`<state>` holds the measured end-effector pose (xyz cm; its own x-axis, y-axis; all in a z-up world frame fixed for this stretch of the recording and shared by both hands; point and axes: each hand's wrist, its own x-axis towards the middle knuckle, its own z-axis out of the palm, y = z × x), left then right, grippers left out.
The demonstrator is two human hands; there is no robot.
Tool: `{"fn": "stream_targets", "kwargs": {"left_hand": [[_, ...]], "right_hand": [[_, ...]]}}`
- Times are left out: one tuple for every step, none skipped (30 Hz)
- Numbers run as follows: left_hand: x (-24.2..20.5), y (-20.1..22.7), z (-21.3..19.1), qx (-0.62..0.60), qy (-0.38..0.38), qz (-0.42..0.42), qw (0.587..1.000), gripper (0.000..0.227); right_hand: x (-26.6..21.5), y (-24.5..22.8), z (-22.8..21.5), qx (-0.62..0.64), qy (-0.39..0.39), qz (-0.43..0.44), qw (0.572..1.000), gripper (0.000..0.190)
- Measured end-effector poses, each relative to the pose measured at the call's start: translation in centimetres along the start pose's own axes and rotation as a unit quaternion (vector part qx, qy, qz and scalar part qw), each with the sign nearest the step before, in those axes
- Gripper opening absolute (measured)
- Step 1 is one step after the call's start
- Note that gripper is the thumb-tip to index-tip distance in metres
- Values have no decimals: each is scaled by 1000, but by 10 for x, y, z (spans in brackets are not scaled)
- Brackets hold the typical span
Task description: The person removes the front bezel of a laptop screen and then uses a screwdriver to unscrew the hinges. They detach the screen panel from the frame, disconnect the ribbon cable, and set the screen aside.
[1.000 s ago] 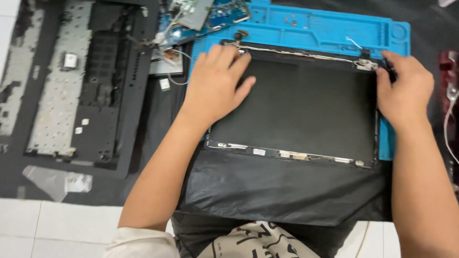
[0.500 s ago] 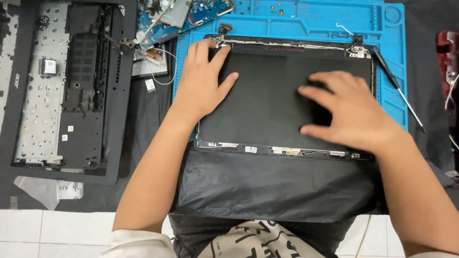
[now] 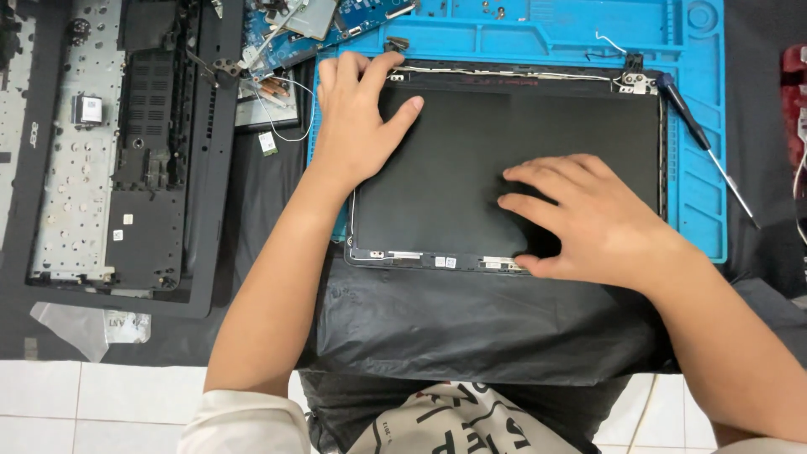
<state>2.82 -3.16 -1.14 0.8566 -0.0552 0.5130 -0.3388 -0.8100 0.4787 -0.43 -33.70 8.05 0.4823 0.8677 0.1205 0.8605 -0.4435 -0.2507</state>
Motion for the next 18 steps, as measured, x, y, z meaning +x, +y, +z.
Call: {"fn": "stream_targets", "kwargs": {"left_hand": [[0, 0, 0, -1, 4, 1, 1000, 49], [0, 0, 0, -3, 7, 2, 1000, 48], [0, 1, 0, -2, 7, 1, 1000, 48], [0, 1, -1, -2, 10, -1, 1000, 45], [0, 1, -2, -1, 13, -4, 1000, 42], [0, 2, -2, -1, 13, -5, 1000, 42], [0, 2, -3, -13, 13, -9, 1000, 41], [1, 2, -3, -25, 13, -14, 1000, 39], [1, 2, -3, -25, 13, -15, 999, 39], [0, 1, -3, -36, 27, -11, 999, 38], [1, 1, -2, -46, 41, -6, 998, 37], [1, -2, -2, -47, 40, -6, 998, 37], [1, -4, -1, -89, 45, -40, 994, 35], [2, -6, 0, -131, 48, -73, 988, 33], [2, -11, 4, -131, 48, -72, 988, 33], [3, -16, 7, -185, 73, -81, 977, 29], [3, -20, 10, -239, 98, -88, 962, 25], [2, -26, 12, -239, 97, -87, 962, 25]], "right_hand": [[0, -1, 1, -8, 5, -7, 1000, 64], [0, -1, 2, -16, 10, -15, 1000, 59], [-1, -2, 4, -15, 10, -15, 1000, 59], [-2, -4, 5, -20, 13, -25, 999, 53], [-3, -5, 7, -25, 16, -34, 999, 48], [-3, -6, 8, -24, 16, -35, 999, 48], [-4, -6, 9, -33, 11, -40, 999, 43], [-4, -7, 10, -41, 7, -45, 998, 39], [-4, -5, 10, -41, 6, -45, 998, 39], [-5, -3, 10, -35, 6, -44, 998, 40], [-5, -1, 10, -29, 6, -41, 999, 41], [-6, 3, 10, -28, 6, -40, 999, 41], [-6, 8, 10, 1, 8, -16, 1000, 46], [-7, 12, 9, 29, 10, 9, 999, 51], [-7, 14, 9, 29, 10, 10, 999, 51], [-8, 15, 9, 39, 18, 10, 999, 55], [-8, 17, 8, 49, 25, 11, 998, 59], [-7, 17, 8, 49, 26, 12, 998, 59]]}}
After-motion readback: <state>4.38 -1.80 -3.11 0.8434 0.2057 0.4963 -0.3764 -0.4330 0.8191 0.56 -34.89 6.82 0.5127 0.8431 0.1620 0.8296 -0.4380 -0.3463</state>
